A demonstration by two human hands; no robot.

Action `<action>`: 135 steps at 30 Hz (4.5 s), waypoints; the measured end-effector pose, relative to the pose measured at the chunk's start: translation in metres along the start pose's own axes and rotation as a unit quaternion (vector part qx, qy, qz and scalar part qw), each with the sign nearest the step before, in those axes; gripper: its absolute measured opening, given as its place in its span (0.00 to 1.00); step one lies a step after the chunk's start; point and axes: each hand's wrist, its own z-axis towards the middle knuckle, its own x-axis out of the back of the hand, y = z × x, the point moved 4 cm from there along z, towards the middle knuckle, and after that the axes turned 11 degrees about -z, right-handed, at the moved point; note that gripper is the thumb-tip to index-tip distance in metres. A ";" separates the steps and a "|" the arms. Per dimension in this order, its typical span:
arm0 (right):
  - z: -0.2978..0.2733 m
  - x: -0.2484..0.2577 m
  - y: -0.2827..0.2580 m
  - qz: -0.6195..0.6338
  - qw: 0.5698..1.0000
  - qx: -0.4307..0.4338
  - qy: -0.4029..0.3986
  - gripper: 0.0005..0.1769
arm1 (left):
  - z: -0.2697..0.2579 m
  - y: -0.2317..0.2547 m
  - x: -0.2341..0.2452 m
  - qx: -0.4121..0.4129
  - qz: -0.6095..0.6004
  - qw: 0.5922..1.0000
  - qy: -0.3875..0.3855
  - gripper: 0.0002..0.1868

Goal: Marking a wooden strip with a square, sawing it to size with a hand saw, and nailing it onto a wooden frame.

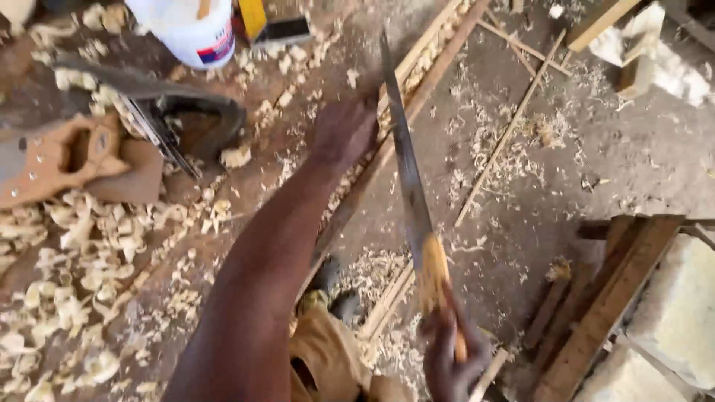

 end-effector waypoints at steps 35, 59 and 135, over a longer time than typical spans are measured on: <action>0.011 0.004 -0.004 -0.055 0.995 -0.010 -0.086 0.17 | -0.003 0.035 -0.003 0.164 0.157 0.962 -0.153 0.17; 0.093 -0.079 -0.046 0.040 0.984 0.161 -0.057 0.21 | 0.006 0.039 -0.011 0.095 0.271 0.940 -0.183 0.26; -0.024 0.027 0.005 -0.018 0.991 0.107 -0.075 0.16 | 0.010 0.030 -0.002 0.040 0.191 0.971 -0.139 0.20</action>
